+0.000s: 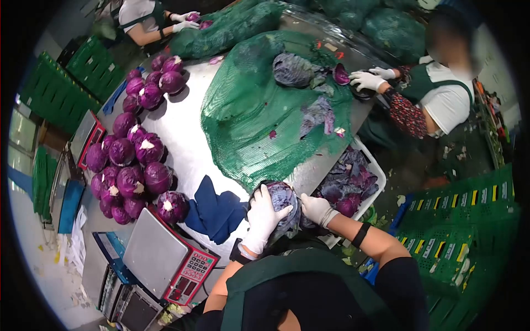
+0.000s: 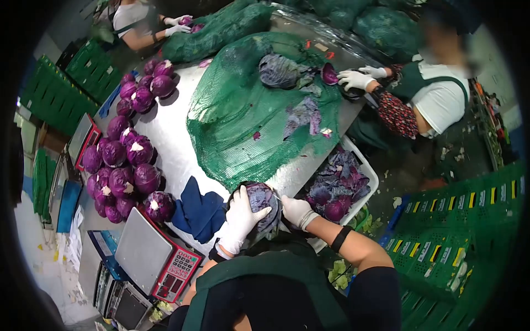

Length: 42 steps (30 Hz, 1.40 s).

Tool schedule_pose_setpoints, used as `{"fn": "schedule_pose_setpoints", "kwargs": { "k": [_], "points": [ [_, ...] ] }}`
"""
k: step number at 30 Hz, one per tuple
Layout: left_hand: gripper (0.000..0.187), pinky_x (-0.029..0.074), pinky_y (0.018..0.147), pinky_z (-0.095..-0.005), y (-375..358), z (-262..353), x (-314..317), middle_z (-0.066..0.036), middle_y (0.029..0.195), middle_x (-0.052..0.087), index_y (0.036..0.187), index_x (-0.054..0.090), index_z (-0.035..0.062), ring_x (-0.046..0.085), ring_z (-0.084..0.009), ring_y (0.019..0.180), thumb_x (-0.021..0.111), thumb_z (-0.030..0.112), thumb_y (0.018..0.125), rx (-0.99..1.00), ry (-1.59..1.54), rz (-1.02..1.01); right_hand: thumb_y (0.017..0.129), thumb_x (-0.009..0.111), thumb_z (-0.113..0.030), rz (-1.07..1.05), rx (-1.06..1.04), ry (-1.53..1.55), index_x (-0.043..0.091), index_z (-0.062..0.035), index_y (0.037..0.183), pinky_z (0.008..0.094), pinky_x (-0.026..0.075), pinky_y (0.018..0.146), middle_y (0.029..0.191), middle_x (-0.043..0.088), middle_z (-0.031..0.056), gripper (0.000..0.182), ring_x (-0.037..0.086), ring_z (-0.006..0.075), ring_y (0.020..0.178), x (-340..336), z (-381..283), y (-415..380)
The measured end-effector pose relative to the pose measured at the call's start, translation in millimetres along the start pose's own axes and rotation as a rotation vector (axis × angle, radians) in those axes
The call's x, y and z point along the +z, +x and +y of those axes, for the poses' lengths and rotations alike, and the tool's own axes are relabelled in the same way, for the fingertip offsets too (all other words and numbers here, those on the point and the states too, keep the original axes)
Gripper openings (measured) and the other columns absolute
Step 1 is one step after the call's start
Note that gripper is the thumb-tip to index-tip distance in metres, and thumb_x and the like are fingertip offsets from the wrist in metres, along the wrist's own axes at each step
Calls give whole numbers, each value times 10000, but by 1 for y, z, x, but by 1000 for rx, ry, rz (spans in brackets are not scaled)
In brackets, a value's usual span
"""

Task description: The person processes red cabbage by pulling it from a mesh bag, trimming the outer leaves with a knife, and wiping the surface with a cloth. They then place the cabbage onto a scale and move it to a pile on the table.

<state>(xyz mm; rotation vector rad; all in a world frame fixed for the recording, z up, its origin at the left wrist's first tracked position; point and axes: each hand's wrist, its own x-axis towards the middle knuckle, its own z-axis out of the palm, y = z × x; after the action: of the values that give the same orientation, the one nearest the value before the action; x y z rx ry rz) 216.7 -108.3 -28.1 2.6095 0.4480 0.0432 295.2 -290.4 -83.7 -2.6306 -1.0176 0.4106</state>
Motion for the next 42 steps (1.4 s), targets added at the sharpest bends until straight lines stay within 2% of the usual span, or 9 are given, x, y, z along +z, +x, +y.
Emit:
{"fn": "schedule_pose_setpoints", "kwargs": {
  "k": [8, 12, 13, 16, 17, 25, 29, 38, 42],
  "points": [
    [994, 503, 779, -426, -17, 19, -6, -212, 1158, 475, 1320, 319, -25, 534, -373, 1012, 775, 492, 604, 86, 35, -66, 845, 486, -179, 16, 49, -128, 472, -56, 889, 435, 506, 520, 699, 609, 170, 131, 623, 348, 590, 20, 15, -15],
    [988, 476, 856, -434, -32, -16, 2, -231, 1159, 482, 1327, 326, -5, 506, -400, 1071, 782, 489, 603, 179, -94, 69, 878, 516, -214, 357, -194, 365, 304, -56, 1361, 455, 501, 562, 871, 626, 221, 551, 632, 336, 631, 43, 16, -18],
    [1011, 457, 893, -437, -37, -27, 6, -248, 1190, 464, 1347, 307, -4, 480, -411, 1112, 800, 459, 595, 184, -152, 54, 877, 513, -168, -284, 343, 852, 189, -78, 1436, 450, 502, 704, 1068, 584, 268, 652, 636, 359, 831, -27, -24, -18],
    [1011, 435, 923, -437, -44, -34, -8, -247, 1217, 452, 1348, 303, 0, 466, -410, 1132, 818, 423, 588, 122, -227, 33, 876, 497, -115, -14, 134, 744, 298, -136, 1415, 396, 477, 844, 1226, 519, 230, 574, 581, 356, 1028, -12, -36, -14],
    [990, 422, 940, -432, -42, -38, -8, -249, 1229, 443, 1337, 329, -2, 460, -404, 1147, 830, 397, 582, 161, -267, 102, 871, 516, -128, 389, -153, 482, 340, -162, 1396, 406, 492, 807, 1176, 551, 208, 555, 599, 356, 965, -4, -41, -13],
    [877, 348, 1028, -402, -43, -37, 11, -212, 1342, 358, 1300, 419, 52, 389, -361, 1236, 849, 293, 574, 100, -443, 244, 876, 523, -194, 115, 164, 508, 378, -143, 1366, 421, 499, 689, 868, 629, 211, 514, 623, 354, 751, -2, 9, 29],
    [941, 371, 1024, -363, -88, -71, -9, -95, 1333, 371, 1420, 213, 119, 410, -232, 1221, 715, -51, 643, -274, -1492, 15, 888, 516, -165, -7, 266, 792, 330, -218, 1407, 329, 476, 502, 686, 591, 143, 554, 552, 199, 485, -2, 12, 18],
    [810, 312, 1053, -357, -102, -89, -2, -205, 1362, 352, 1400, 183, -4, 400, -260, 1236, 691, 225, 813, -480, -1090, 187, 886, 444, -19, 247, 355, 822, 217, -122, 1458, 224, 448, 533, 1166, 582, 43, 623, 510, 88, 533, -26, 42, -87],
    [1000, 275, 1083, -371, -103, -75, 2, -224, 1392, 311, 1396, 181, -25, 338, -309, 1297, 813, 238, 666, -270, -1086, 351, 904, 483, -114, 449, 636, 835, 303, -163, 1431, 236, 411, 425, 695, 545, 25, 559, 452, 87, 455, 35, 155, -132]
  ]
}}
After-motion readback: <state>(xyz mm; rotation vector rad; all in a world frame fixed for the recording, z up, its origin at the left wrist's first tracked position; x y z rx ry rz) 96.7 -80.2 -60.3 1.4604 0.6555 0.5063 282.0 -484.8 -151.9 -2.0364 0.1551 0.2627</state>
